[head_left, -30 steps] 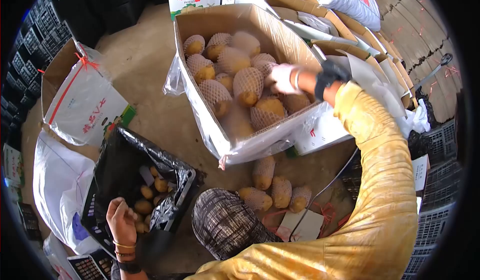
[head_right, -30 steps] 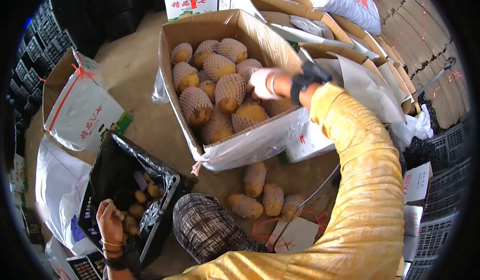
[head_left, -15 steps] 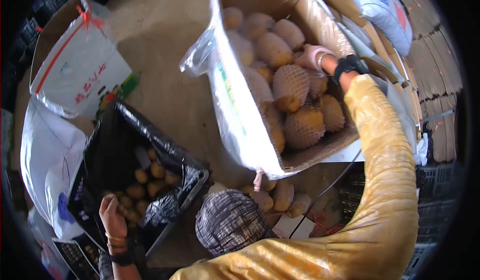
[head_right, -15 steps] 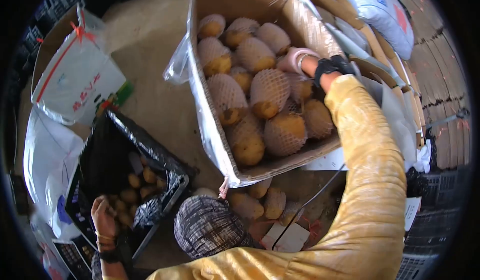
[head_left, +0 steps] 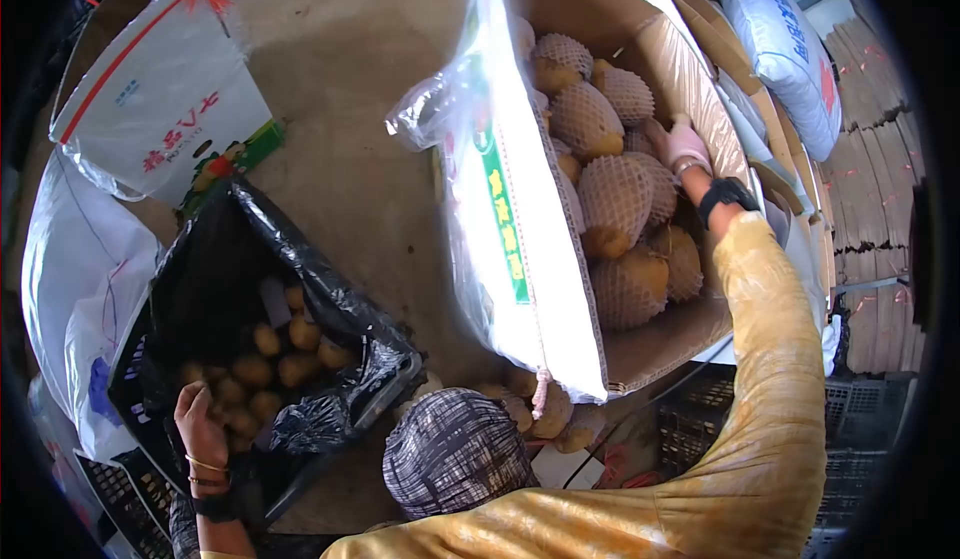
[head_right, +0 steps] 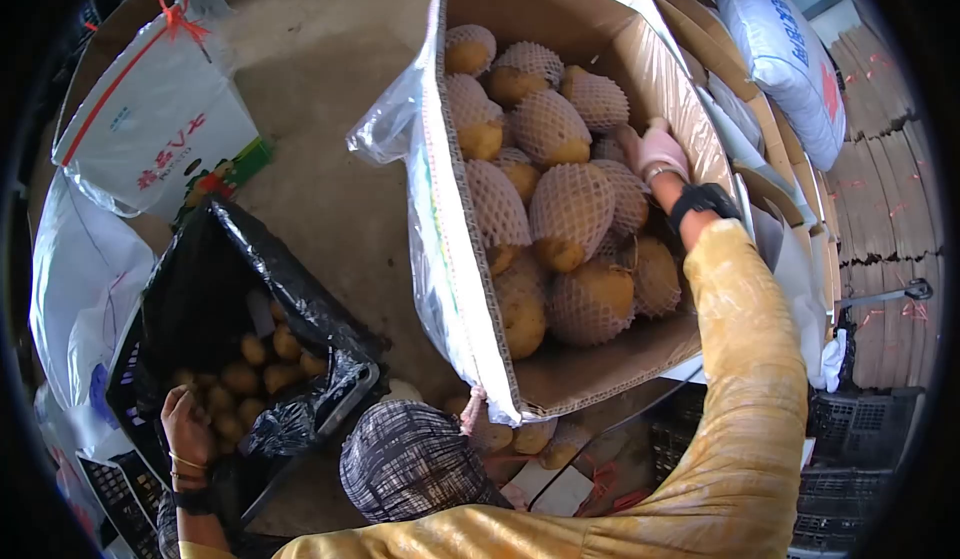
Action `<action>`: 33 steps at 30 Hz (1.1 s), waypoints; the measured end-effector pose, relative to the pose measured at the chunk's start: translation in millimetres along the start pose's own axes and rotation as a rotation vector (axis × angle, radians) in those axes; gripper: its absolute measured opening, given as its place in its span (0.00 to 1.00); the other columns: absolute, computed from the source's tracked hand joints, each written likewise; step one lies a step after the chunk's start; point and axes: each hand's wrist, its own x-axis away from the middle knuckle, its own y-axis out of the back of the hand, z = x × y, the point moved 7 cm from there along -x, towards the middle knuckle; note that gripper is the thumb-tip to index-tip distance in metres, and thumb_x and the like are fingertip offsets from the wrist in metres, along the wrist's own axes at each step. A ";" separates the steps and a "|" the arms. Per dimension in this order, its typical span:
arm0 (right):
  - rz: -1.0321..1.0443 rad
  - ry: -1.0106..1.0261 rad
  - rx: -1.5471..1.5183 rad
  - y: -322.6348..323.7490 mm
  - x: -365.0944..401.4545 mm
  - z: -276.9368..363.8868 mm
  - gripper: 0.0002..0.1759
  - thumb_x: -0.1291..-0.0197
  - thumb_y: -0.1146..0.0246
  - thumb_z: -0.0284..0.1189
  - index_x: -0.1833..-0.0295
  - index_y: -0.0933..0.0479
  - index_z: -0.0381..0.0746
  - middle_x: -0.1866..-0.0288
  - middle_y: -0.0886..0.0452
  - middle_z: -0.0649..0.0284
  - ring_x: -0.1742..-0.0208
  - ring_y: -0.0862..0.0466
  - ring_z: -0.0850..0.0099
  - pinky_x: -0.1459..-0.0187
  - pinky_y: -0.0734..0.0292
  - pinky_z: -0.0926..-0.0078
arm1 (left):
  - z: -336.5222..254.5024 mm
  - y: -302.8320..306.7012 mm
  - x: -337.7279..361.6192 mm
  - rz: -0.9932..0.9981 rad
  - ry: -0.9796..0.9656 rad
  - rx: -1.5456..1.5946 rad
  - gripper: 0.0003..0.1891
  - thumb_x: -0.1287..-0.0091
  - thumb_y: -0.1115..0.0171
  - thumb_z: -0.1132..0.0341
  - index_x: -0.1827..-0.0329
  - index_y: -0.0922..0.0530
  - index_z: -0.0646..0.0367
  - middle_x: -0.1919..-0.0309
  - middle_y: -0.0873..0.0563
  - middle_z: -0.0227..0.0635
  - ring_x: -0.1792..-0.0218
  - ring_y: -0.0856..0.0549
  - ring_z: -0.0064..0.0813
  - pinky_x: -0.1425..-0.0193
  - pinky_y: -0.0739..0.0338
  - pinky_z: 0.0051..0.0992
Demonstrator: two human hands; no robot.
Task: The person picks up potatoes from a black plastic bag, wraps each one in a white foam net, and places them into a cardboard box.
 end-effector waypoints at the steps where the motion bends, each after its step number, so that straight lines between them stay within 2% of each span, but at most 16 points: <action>1: -0.032 -0.005 0.025 -9.2 -12.9 -4.8 0.38 0.39 0.49 0.59 0.36 0.31 0.40 0.40 0.23 0.48 0.37 0.24 0.49 0.39 0.30 0.59 | 9.1 -7.1 -7.2 0.010 0.009 -0.009 0.05 0.38 0.41 0.73 0.60 0.22 0.56 0.74 0.24 0.22 0.76 0.25 0.17 0.73 0.30 0.20; 2: -0.002 -0.054 0.043 -12.7 -15.9 -1.3 0.35 0.39 0.47 0.58 0.43 0.26 0.37 0.42 0.22 0.47 0.37 0.26 0.47 0.39 0.31 0.56 | 15.6 -14.3 -16.8 0.036 -0.083 -0.096 0.03 0.36 0.41 0.72 0.61 0.22 0.55 0.75 0.25 0.22 0.77 0.26 0.15 0.76 0.31 0.18; 5: 0.175 0.318 0.078 -20.3 -28.6 2.8 0.32 0.39 0.46 0.54 0.44 0.25 0.37 0.44 0.21 0.48 0.40 0.24 0.49 0.41 0.29 0.58 | 0.3 -37.4 -25.4 0.137 -0.073 -0.118 0.02 0.34 0.41 0.69 0.62 0.22 0.56 0.76 0.25 0.22 0.77 0.26 0.13 0.77 0.32 0.18; 7: 0.203 0.474 0.048 -19.7 -30.3 -3.3 0.30 0.39 0.45 0.52 0.45 0.24 0.36 0.45 0.20 0.49 0.42 0.23 0.50 0.41 0.29 0.60 | -11.0 -25.3 -35.0 0.047 -0.131 -0.254 0.06 0.36 0.39 0.67 0.60 0.20 0.58 0.76 0.23 0.22 0.77 0.26 0.14 0.75 0.31 0.20; 11: 0.097 0.514 0.111 -8.9 -42.8 4.8 0.27 0.38 0.43 0.48 0.46 0.23 0.36 0.48 0.19 0.50 0.45 0.22 0.53 0.43 0.27 0.62 | -24.4 34.3 -73.5 -0.072 -0.213 -0.549 0.08 0.41 0.36 0.69 0.61 0.17 0.61 0.72 0.17 0.28 0.74 0.20 0.16 0.71 0.26 0.21; 15: -0.083 0.501 0.204 26.3 -29.3 23.8 0.23 0.38 0.41 0.43 0.48 0.21 0.35 0.51 0.17 0.52 0.49 0.20 0.55 0.45 0.26 0.65 | -14.4 37.7 -84.7 -0.055 -0.093 -0.816 0.10 0.43 0.35 0.70 0.59 0.17 0.62 0.71 0.15 0.32 0.70 0.16 0.23 0.65 0.21 0.24; 17: -0.232 0.553 0.209 58.3 -7.1 43.7 0.21 0.37 0.40 0.41 0.48 0.21 0.34 0.52 0.16 0.52 0.51 0.19 0.57 0.46 0.25 0.66 | 8.7 17.2 -86.6 0.231 -0.320 -1.206 0.11 0.46 0.34 0.72 0.59 0.16 0.60 0.67 0.13 0.37 0.62 0.13 0.34 0.55 0.19 0.30; 19: -0.416 0.636 0.167 100.3 35.6 65.7 0.20 0.37 0.39 0.38 0.49 0.20 0.34 0.53 0.16 0.53 0.53 0.18 0.58 0.47 0.24 0.67 | 55.0 6.7 -94.4 0.261 -0.597 -1.423 0.15 0.45 0.37 0.70 0.53 0.18 0.58 0.61 0.13 0.41 0.54 0.15 0.44 0.46 0.21 0.35; 22: -0.626 0.794 -0.027 166.2 136.6 102.4 0.17 0.38 0.38 0.34 0.50 0.20 0.33 0.56 0.16 0.53 0.57 0.17 0.60 0.50 0.23 0.68 | 119.0 -29.6 -94.2 0.430 -0.899 -2.016 0.18 0.40 0.41 0.67 0.45 0.21 0.56 0.52 0.15 0.44 0.50 0.17 0.48 0.41 0.24 0.39; 24: -0.649 0.931 -0.313 191.8 227.7 117.8 0.16 0.39 0.39 0.30 0.50 0.21 0.32 0.59 0.17 0.52 0.60 0.18 0.61 0.55 0.22 0.68 | 148.2 -29.2 -127.2 0.439 -0.425 -1.955 0.22 0.36 0.46 0.65 0.38 0.27 0.55 0.46 0.19 0.46 0.50 0.16 0.48 0.42 0.23 0.39; 25: -0.626 1.004 -0.451 197.5 271.8 122.1 0.15 0.39 0.39 0.29 0.50 0.21 0.31 0.60 0.17 0.51 0.62 0.18 0.61 0.58 0.21 0.68 | 158.0 -26.7 -132.5 0.446 -0.425 -1.963 0.22 0.36 0.46 0.65 0.38 0.27 0.55 0.46 0.19 0.46 0.50 0.16 0.48 0.42 0.23 0.39; 27: -0.465 1.141 -0.614 190.2 349.7 137.1 0.14 0.41 0.40 0.25 0.50 0.23 0.30 0.62 0.18 0.50 0.66 0.18 0.62 0.63 0.20 0.67 | 153.5 -23.5 -122.6 0.161 -0.648 -1.702 0.20 0.35 0.47 0.66 0.39 0.25 0.56 0.56 0.15 0.47 0.53 0.15 0.43 0.49 0.21 0.44; 28: -0.261 1.281 -0.481 177.8 377.5 148.3 0.11 0.41 0.42 0.23 0.53 0.23 0.31 0.62 0.19 0.51 0.64 0.19 0.63 0.61 0.21 0.68 | 159.1 -18.7 -116.4 0.176 -0.633 -1.695 0.20 0.35 0.47 0.66 0.39 0.25 0.56 0.56 0.15 0.47 0.53 0.15 0.43 0.49 0.21 0.44; 29: -0.068 1.409 -0.346 160.2 403.3 155.6 0.09 0.42 0.44 0.22 0.56 0.24 0.33 0.62 0.20 0.52 0.62 0.20 0.64 0.58 0.23 0.68 | 149.4 -15.0 -116.1 0.241 -0.459 -1.488 0.22 0.36 0.45 0.65 0.38 0.26 0.56 0.55 0.15 0.48 0.53 0.15 0.44 0.49 0.21 0.43; 32: 0.224 1.172 -0.891 74.2 439.6 192.3 0.11 0.54 0.40 0.19 0.62 0.19 0.32 0.68 0.17 0.53 0.68 0.18 0.63 0.62 0.23 0.65 | 111.1 -11.0 -106.6 0.407 0.028 -0.844 0.28 0.38 0.38 0.60 0.35 0.30 0.56 0.55 0.16 0.51 0.53 0.16 0.47 0.51 0.21 0.41; 33: 0.369 1.086 -0.764 45.1 438.5 213.5 0.12 0.54 0.36 0.21 0.60 0.19 0.32 0.69 0.16 0.56 0.67 0.16 0.64 0.62 0.23 0.66 | 111.1 -13.5 -105.9 0.441 0.173 -0.625 0.30 0.39 0.36 0.58 0.34 0.31 0.56 0.55 0.16 0.52 0.53 0.16 0.48 0.52 0.21 0.41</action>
